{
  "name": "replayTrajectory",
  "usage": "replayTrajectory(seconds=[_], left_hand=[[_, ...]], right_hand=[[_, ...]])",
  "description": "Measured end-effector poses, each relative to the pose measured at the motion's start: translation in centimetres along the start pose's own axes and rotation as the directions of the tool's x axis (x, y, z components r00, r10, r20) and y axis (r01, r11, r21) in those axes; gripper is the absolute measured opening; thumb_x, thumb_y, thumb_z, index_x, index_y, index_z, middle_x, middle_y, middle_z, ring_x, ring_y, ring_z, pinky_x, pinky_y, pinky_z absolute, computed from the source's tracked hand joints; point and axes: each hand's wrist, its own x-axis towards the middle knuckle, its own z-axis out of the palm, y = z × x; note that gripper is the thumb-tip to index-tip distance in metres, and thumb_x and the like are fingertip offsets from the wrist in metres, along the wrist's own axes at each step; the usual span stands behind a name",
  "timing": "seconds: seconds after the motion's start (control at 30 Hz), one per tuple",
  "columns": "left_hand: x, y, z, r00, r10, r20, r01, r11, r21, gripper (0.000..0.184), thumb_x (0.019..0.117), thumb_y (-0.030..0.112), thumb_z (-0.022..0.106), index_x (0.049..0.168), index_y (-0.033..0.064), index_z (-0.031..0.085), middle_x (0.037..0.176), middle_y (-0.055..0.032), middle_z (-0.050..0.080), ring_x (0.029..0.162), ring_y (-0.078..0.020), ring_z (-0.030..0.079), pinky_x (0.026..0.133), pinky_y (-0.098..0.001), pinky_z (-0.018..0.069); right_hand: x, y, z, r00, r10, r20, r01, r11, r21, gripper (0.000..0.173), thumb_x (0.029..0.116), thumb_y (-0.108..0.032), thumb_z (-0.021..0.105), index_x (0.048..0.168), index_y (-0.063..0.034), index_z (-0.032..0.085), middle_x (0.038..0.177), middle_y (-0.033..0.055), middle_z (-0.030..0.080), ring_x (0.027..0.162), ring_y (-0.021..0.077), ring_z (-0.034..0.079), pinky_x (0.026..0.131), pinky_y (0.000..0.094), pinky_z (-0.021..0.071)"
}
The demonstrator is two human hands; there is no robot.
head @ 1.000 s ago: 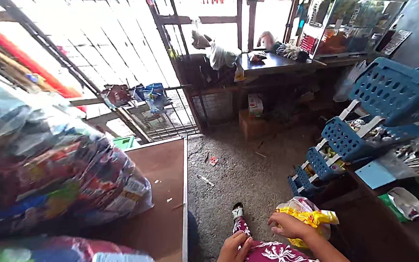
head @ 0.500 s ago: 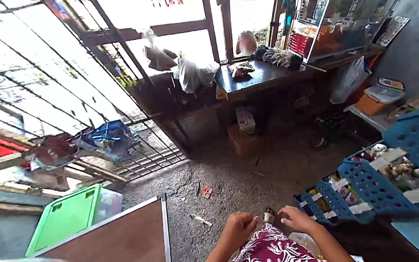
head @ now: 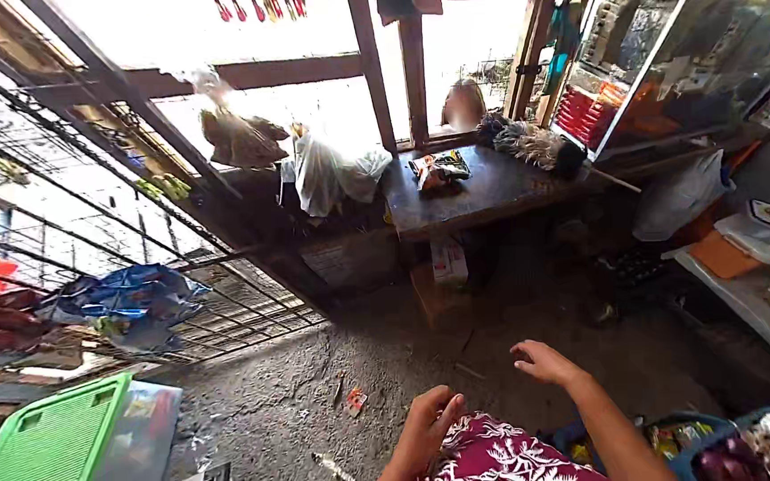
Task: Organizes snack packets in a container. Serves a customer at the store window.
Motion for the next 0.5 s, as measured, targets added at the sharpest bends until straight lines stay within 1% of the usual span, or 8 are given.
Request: replayTrajectory(seconds=[0.1,0.2,0.23,0.3,0.33,0.4,0.43,0.5], left_hand=[[5.4,-1.1,-0.7,0.999,0.034,-0.039,-0.034,0.999,-0.001,0.032,0.1032,0.023,0.056,0.089,-0.0017,0.071,0.082,-0.0055,0.07,0.078,-0.0079,0.069,0.079,-0.0276,0.0586],[10.7,-2.5,-2.5,0.996,0.074,-0.048,-0.073,0.997,0.023,0.028,0.1019,0.021,0.058,0.093,-0.0026,0.072,0.088,-0.0073,0.069,0.084,-0.0092,0.067,0.082,-0.0285,0.0575],[13.0,-2.9,-3.5,0.993,0.103,-0.052,-0.1,0.994,0.046,0.028,0.1019,0.021,0.058,0.095,-0.0027,0.072,0.089,-0.0081,0.069,0.085,-0.0098,0.066,0.082,-0.0284,0.0572],[18.0,-3.1,-5.4,0.983,0.164,-0.085,-0.152,0.98,0.127,0.027,0.1017,0.02,0.058,0.098,-0.0035,0.071,0.093,-0.0116,0.069,0.087,-0.0142,0.067,0.082,-0.0319,0.0572],[20.5,-2.9,-6.3,0.977,0.184,-0.108,-0.164,0.972,0.171,0.026,0.1014,0.018,0.058,0.099,-0.0043,0.071,0.095,-0.0136,0.069,0.089,-0.017,0.067,0.084,-0.0342,0.0575],[25.6,-1.7,-8.3,0.965,0.214,-0.151,-0.168,0.948,0.27,0.025,0.1012,0.018,0.06,0.102,-0.0041,0.071,0.1,-0.0157,0.07,0.096,-0.0221,0.068,0.09,-0.0396,0.0566],[28.1,-1.0,-9.2,0.956,0.237,-0.171,-0.173,0.931,0.321,0.023,0.1001,0.018,0.062,0.103,-0.003,0.072,0.102,-0.016,0.07,0.1,-0.0249,0.068,0.093,-0.0431,0.0553],[33.2,0.6,-10.9,0.943,0.289,-0.164,-0.195,0.882,0.429,0.02,0.0973,0.017,0.066,0.106,0.0002,0.073,0.11,-0.0173,0.069,0.11,-0.0328,0.063,0.099,-0.0526,0.0499]], right_hand=[[2.8,-0.5,-4.1,0.997,-0.063,-0.048,0.066,0.996,0.057,0.041,0.1043,-0.021,0.059,0.141,-0.0021,0.058,0.139,0.0227,0.058,0.123,0.036,0.061,0.108,0.0499,0.0472],[5.3,0.2,-5.6,0.99,-0.098,-0.1,0.111,0.986,0.127,0.039,0.104,-0.018,0.058,0.139,-0.0005,0.059,0.14,0.0228,0.058,0.121,0.0345,0.063,0.108,0.0471,0.0485],[6.1,0.4,-6.1,0.983,-0.117,-0.139,0.138,0.978,0.154,0.038,0.1033,-0.016,0.059,0.137,0.0004,0.06,0.143,0.023,0.056,0.122,0.0339,0.063,0.107,0.0451,0.0492],[7.0,0.9,-7.7,0.958,-0.134,-0.252,0.187,0.962,0.2,0.035,0.1011,-0.012,0.06,0.133,0.0023,0.063,0.15,0.0235,0.05,0.124,0.032,0.062,0.107,0.041,0.0508],[7.2,1.3,-8.7,0.932,-0.142,-0.333,0.217,0.956,0.198,0.033,0.0994,-0.01,0.061,0.13,0.0032,0.065,0.151,0.0238,0.048,0.124,0.0311,0.062,0.106,0.0402,0.052],[7.5,2.3,-11.6,0.829,-0.174,-0.532,0.283,0.95,0.13,0.03,0.0971,-0.009,0.061,0.123,0.004,0.069,0.149,0.0253,0.05,0.122,0.0313,0.064,0.102,0.0414,0.0545],[7.5,2.7,-13.6,0.764,-0.179,-0.62,0.293,0.952,0.086,0.029,0.0971,-0.009,0.06,0.121,0.0038,0.07,0.149,0.0258,0.05,0.121,0.032,0.064,0.1,0.0424,0.0556],[6.9,3.5,-18.1,0.647,-0.144,-0.749,0.247,0.969,0.026,0.029,0.0992,-0.011,0.059,0.123,0.0023,0.069,0.149,0.0248,0.05,0.119,0.0329,0.065,0.097,0.0445,0.0569]])
